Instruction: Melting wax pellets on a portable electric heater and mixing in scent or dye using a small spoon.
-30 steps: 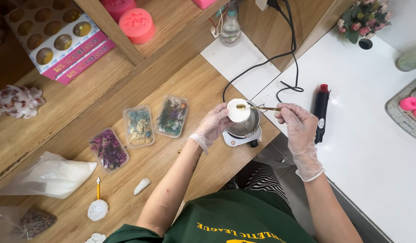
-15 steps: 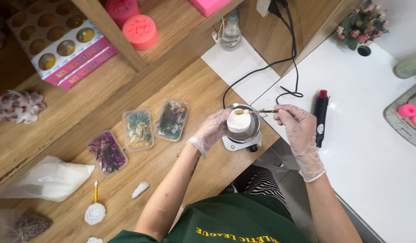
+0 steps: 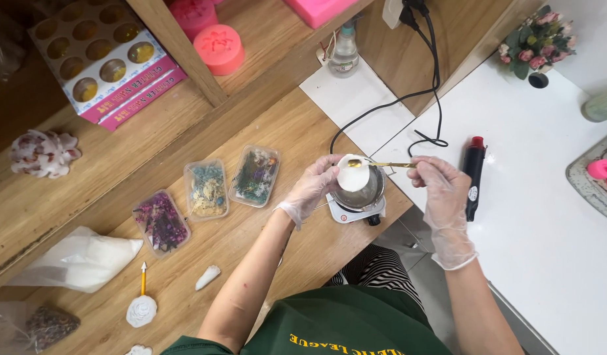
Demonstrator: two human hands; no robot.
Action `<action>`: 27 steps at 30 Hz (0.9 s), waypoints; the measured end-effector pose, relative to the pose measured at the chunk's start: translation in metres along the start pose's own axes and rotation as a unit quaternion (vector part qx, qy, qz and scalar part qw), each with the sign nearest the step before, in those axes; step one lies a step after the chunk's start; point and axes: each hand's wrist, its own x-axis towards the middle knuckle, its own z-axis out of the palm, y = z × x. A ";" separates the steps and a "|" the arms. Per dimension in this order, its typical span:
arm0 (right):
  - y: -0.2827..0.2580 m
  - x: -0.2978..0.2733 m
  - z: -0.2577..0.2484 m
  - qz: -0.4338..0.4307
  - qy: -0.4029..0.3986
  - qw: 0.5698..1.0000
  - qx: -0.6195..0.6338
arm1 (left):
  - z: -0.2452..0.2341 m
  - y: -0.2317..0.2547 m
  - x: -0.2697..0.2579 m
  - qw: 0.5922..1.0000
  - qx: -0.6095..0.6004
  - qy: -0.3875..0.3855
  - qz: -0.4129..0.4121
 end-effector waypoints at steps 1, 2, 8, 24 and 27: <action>0.000 -0.002 0.004 0.000 0.001 1.000 -0.001 | 0.002 0.000 0.000 1.000 -0.001 -0.001 -0.001; 0.001 -0.003 0.008 0.022 0.013 1.000 -0.009 | 0.003 0.000 0.000 1.000 -0.020 -0.004 0.007; 0.008 -0.012 0.008 0.055 0.044 0.997 -0.012 | 0.005 -0.003 0.000 0.997 -0.075 0.015 0.025; 0.035 -0.013 -0.007 0.050 0.087 0.994 -0.031 | -0.020 0.000 -0.017 0.984 -0.097 0.135 0.059; 0.069 -0.014 0.000 0.040 0.036 0.985 -0.164 | -0.029 -0.004 -0.025 0.981 -0.120 0.140 0.054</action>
